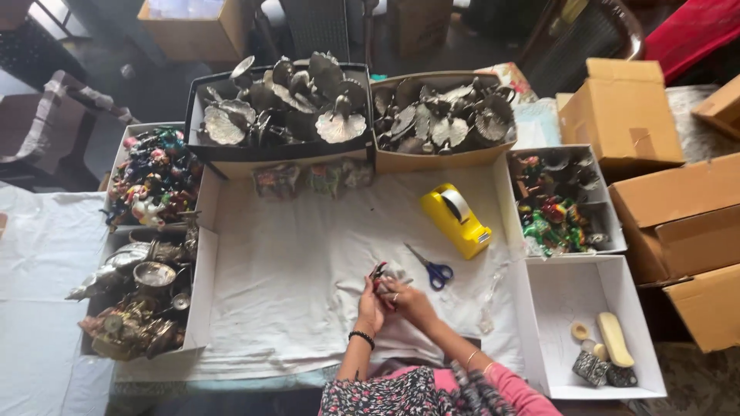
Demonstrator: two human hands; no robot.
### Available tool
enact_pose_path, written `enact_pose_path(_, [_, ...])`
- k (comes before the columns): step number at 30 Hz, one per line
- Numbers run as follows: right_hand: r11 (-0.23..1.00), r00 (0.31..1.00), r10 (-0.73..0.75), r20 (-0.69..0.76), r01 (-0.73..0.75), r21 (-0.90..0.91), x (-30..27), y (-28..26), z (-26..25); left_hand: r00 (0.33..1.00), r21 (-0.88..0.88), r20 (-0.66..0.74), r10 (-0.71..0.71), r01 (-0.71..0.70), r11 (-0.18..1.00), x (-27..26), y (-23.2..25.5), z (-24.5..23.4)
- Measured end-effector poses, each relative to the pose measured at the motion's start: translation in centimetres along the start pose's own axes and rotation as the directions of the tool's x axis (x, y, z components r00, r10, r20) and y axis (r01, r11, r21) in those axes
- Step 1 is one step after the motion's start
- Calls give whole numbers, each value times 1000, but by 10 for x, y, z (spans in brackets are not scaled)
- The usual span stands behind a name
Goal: The person wraps a small, colorful figurine in a piece of white tissue paper. They fold the paper around the object and then use a roll of yellow tape to secure the wrapping. The wrapped item is then placed into a white box.
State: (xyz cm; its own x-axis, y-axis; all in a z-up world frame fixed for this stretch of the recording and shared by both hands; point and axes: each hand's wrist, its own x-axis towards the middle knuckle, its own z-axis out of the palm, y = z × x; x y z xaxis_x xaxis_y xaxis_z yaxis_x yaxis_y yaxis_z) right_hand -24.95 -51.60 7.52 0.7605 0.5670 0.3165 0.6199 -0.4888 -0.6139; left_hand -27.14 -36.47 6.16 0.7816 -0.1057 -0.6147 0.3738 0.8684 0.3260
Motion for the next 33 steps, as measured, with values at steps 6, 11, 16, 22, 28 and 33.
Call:
enact_pose_path(6, [563,813,570,116,-490,666,8,16,-17,988,312,155,-29,-21,950,59,0,-51])
enact_pose_path(11, [350,588,807,-55,-401,847,8,13,-27,831,869,449,329,-321,-376,0,64,45])
enact_pose_path(16, [652,656,699,-285,-420,631,37,-4,-28,844,846,411,345,-211,-490,28,54,7])
enact_pose_path(22, [985,974,52,-220,-13,175,49,-15,-12,863,846,340,373,-108,-522,36,42,6])
enact_pose_path(28, [939,889,343,-301,-326,109,58,-36,-8,822,767,379,424,-23,-641,62,27,-9])
enact_pose_path(33, [929,997,-73,-34,55,-367,74,-48,-59,813,878,298,500,-28,-478,52,34,-1])
